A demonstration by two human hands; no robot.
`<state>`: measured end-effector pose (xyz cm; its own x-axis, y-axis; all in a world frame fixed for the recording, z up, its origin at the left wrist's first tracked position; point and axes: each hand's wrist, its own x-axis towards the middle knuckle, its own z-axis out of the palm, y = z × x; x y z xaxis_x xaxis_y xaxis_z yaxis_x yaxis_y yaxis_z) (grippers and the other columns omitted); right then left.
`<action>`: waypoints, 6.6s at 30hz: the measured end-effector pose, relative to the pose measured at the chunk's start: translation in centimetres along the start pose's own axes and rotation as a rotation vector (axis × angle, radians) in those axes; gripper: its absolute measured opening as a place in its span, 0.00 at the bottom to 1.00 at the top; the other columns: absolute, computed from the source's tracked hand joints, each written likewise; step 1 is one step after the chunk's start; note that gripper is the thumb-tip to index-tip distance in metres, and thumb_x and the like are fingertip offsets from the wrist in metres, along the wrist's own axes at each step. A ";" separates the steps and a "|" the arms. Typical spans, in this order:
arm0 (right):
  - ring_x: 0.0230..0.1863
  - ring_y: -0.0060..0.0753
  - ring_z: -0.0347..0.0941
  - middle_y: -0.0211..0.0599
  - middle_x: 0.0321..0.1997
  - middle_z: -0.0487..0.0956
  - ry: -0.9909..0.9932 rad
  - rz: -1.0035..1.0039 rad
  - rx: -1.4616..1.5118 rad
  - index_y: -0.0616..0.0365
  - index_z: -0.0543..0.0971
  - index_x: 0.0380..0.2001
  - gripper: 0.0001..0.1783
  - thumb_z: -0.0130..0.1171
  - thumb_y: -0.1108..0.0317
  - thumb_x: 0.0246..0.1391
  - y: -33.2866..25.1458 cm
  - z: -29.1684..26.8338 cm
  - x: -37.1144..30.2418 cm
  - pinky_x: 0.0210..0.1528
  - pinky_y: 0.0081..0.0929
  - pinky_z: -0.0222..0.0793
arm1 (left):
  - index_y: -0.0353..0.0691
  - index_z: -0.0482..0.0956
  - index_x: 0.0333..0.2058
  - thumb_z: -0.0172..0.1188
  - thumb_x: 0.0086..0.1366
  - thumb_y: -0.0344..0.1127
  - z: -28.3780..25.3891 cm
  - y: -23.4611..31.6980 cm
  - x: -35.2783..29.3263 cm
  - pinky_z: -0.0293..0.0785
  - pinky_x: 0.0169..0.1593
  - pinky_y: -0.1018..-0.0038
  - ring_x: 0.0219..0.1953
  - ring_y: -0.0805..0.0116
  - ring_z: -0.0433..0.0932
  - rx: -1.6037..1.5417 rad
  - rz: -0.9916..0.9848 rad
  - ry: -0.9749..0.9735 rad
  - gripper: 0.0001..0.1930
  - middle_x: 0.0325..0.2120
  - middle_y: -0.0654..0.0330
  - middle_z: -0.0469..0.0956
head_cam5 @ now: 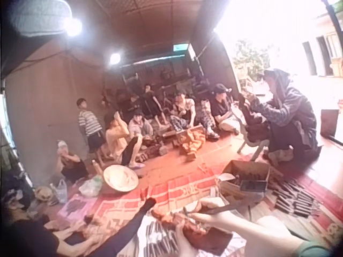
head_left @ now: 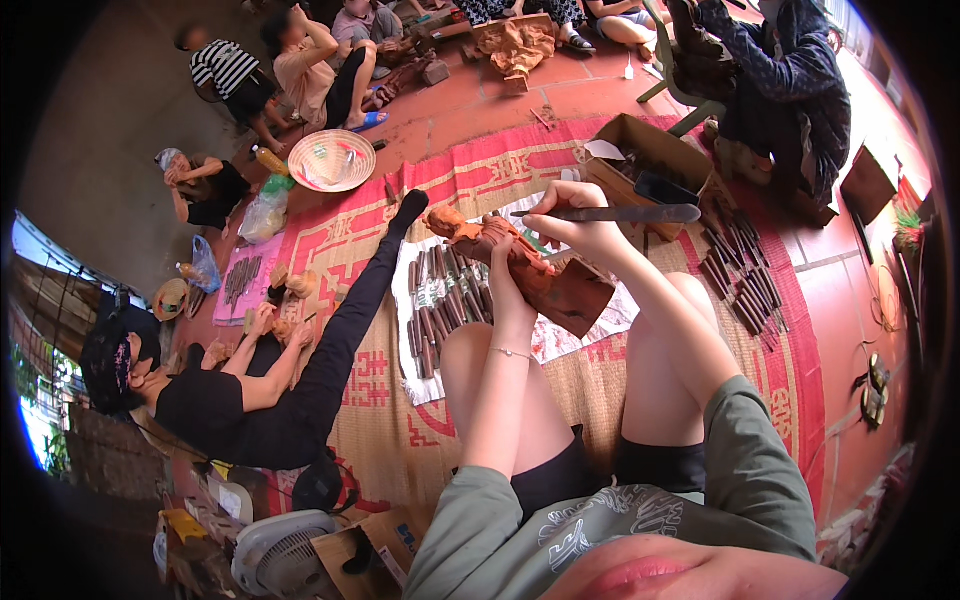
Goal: The person is sitting on a mat and carving a piece of reddish-brown wood using a knife. They hold the wood in their left hand and use the knife in their right hand to shape it. The person rotates the wood to work on different sides.
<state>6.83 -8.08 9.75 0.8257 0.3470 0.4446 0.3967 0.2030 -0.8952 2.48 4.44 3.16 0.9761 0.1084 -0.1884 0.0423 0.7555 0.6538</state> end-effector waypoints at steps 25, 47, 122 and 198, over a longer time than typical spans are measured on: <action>0.16 0.17 0.66 0.30 0.16 0.69 -0.084 0.109 0.255 0.62 0.67 0.21 0.04 0.51 0.75 0.43 -0.9 1.3 -0.8 0.16 0.15 0.58 | 0.33 0.66 0.43 0.57 0.52 0.28 0.7 0.1 -1.7 0.74 0.31 0.77 0.29 0.71 0.75 0.444 0.494 -0.125 0.19 0.31 0.58 0.73; 0.16 0.16 0.66 0.29 0.12 0.70 -0.206 0.033 -0.213 0.63 0.67 0.14 0.09 0.56 0.72 0.35 -1.2 -1.6 0.1 0.19 0.18 0.61 | 0.34 0.66 0.46 0.66 0.46 0.27 1.0 0.5 -1.9 0.69 0.47 0.76 0.42 0.71 0.73 0.604 0.384 -0.183 0.28 0.40 0.58 0.72; 0.28 0.18 0.69 0.28 0.27 0.73 -0.280 0.063 0.130 0.63 0.74 0.30 0.11 0.58 0.64 0.52 -0.8 -5.9 0.4 0.32 0.17 0.67 | 0.34 0.72 0.30 0.59 0.51 0.40 0.8 -0.4 -1.9 0.76 0.27 0.73 0.20 0.66 0.77 0.388 -0.110 -0.184 0.14 0.20 0.57 0.74; 0.54 0.31 0.63 0.37 0.56 0.64 -0.012 -0.065 -0.271 0.64 0.78 0.28 0.15 0.55 0.60 0.52 0.1 -2.6 0.3 0.54 0.29 0.58 | 0.28 0.68 0.42 0.53 0.51 0.41 0.4 -0.7 -2.1 0.75 0.40 0.69 0.32 0.63 0.76 0.466 -0.206 -0.388 0.23 0.31 0.52 0.75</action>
<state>8.16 -10.30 9.67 0.7911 0.3523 0.5001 0.5427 -0.0270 -0.8395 0.48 3.41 3.38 0.9405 -0.3170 -0.1220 0.2401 0.3662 0.8990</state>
